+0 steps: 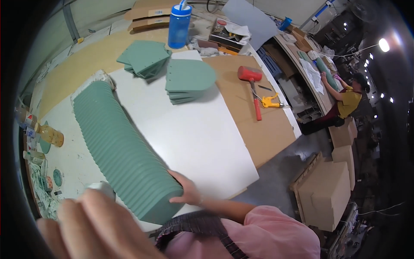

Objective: The person sands the surfaces and edges of a stack of green curved industrial components with a sanding block and then wipes one of the parts with a cloth.

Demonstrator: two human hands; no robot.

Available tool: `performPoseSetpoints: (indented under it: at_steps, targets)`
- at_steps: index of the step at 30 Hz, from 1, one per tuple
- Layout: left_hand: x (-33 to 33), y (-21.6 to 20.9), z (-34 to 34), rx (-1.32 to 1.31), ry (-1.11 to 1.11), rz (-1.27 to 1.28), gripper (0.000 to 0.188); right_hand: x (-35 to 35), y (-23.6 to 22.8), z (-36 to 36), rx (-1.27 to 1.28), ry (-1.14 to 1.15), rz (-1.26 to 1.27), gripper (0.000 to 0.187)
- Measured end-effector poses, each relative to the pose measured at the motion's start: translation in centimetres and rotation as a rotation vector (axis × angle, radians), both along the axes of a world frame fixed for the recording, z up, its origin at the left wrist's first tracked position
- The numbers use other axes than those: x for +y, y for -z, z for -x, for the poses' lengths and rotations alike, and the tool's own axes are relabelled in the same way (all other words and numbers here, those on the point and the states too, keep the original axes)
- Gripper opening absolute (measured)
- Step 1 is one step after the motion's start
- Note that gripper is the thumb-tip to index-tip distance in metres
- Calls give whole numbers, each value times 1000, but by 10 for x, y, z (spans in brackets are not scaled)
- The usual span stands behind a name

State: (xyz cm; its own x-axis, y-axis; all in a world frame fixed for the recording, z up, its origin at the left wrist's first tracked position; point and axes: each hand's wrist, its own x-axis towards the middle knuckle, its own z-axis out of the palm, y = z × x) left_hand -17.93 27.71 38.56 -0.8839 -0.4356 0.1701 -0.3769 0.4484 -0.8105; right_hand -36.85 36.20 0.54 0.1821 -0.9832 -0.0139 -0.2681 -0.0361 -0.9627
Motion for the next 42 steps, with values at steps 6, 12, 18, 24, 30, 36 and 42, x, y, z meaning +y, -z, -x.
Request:
performPoseSetpoints:
  at_steps: [6, 12, 18, 24, 30, 36, 42]
  targets:
    - [37, 1, -35, 298, -281, -327, 16, 1, -1, 13, -9, 47, 9, 110]
    - [71, -5, -71, 419, -510, -456, 14, 3, -1, 6, -34, 52, -13, 109]
    - [78, 0, -77, 480, -599, -467, 13, 7, 8, 8, -17, 75, 16, 110]
    - [80, -9, -20, 339, -681, -444, 13, 5, 2, 2, -108, 75, -13, 112]
    - [-32, 23, -39, 374, -261, -516, 19, 3, 20, 21, -147, 75, 38, 111]
    - [-167, 170, -167, 1251, -686, -719, 29, 4, 17, 2, -182, 38, -20, 112]
    - [-248, 256, -141, 1334, -419, -463, 27, 5, 11, 10, -201, 2, -17, 116]
